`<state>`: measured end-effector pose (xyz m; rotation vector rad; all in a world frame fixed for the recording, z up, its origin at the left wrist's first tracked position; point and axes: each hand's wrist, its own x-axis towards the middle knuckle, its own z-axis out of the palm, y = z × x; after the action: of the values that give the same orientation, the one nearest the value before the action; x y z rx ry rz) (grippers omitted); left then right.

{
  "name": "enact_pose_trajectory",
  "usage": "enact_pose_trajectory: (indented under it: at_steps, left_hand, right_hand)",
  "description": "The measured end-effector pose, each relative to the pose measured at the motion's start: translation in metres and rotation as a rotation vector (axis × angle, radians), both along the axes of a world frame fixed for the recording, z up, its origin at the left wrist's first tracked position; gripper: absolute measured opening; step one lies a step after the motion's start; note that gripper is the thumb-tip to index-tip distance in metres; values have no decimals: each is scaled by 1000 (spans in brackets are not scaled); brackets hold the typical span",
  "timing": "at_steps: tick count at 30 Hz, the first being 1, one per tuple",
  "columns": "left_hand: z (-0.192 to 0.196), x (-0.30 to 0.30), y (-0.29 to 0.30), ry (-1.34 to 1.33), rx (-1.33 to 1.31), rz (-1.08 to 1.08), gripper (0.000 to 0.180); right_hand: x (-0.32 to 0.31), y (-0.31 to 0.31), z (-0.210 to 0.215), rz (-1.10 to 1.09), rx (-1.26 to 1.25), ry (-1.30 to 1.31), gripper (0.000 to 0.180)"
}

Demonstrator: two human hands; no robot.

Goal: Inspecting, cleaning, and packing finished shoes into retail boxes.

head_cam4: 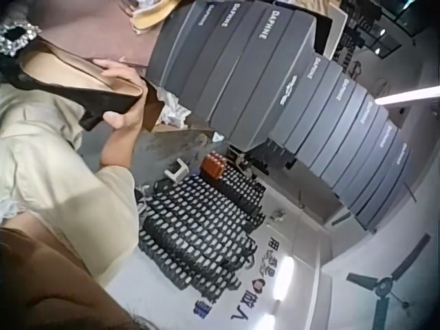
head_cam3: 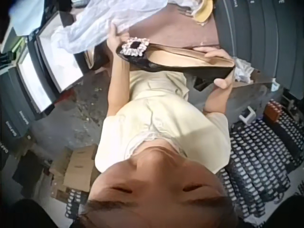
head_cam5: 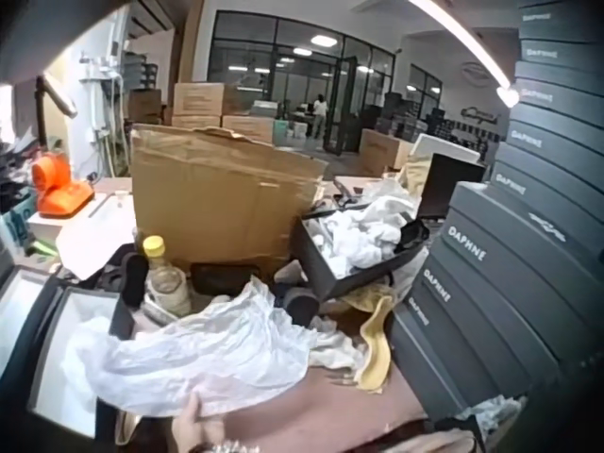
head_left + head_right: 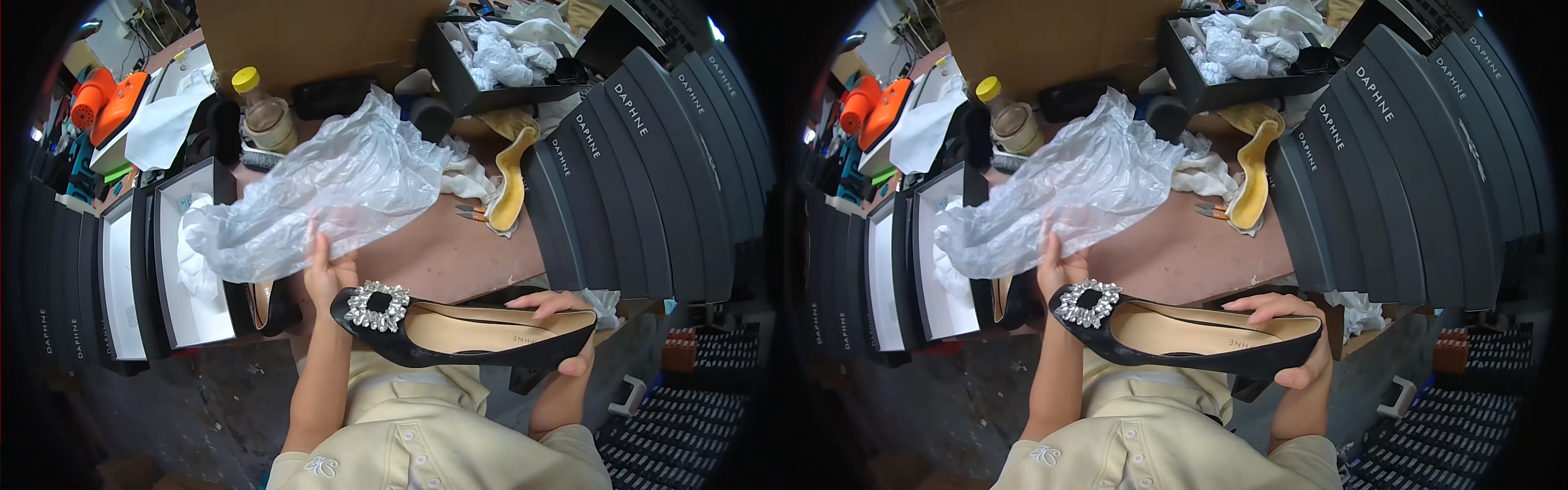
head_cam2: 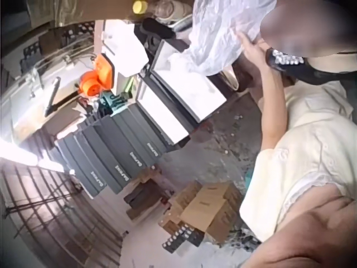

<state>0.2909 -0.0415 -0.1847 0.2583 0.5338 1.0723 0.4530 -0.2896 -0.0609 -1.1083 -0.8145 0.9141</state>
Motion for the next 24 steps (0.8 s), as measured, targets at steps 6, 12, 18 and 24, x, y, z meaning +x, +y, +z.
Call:
enact_pose_trajectory:
  at_steps: [6,12,18,24]
  left_hand:
    - [-8,-18,-37,17,-77,-53,42]
    - [-3,-28,-52,55,-239,-173,30]
    - [-16,-33,-66,239,-294,-140,32]
    - [-9,-27,-74,-34,-243,-149,43]
  right_hand:
    - [3,9,-7,41,-26,87,66]
    - [0,16,-10,82,-38,133,65]
    - [-6,21,-18,45,-85,102,64]
    - [-53,27,-7,-195,-263,-181,57]
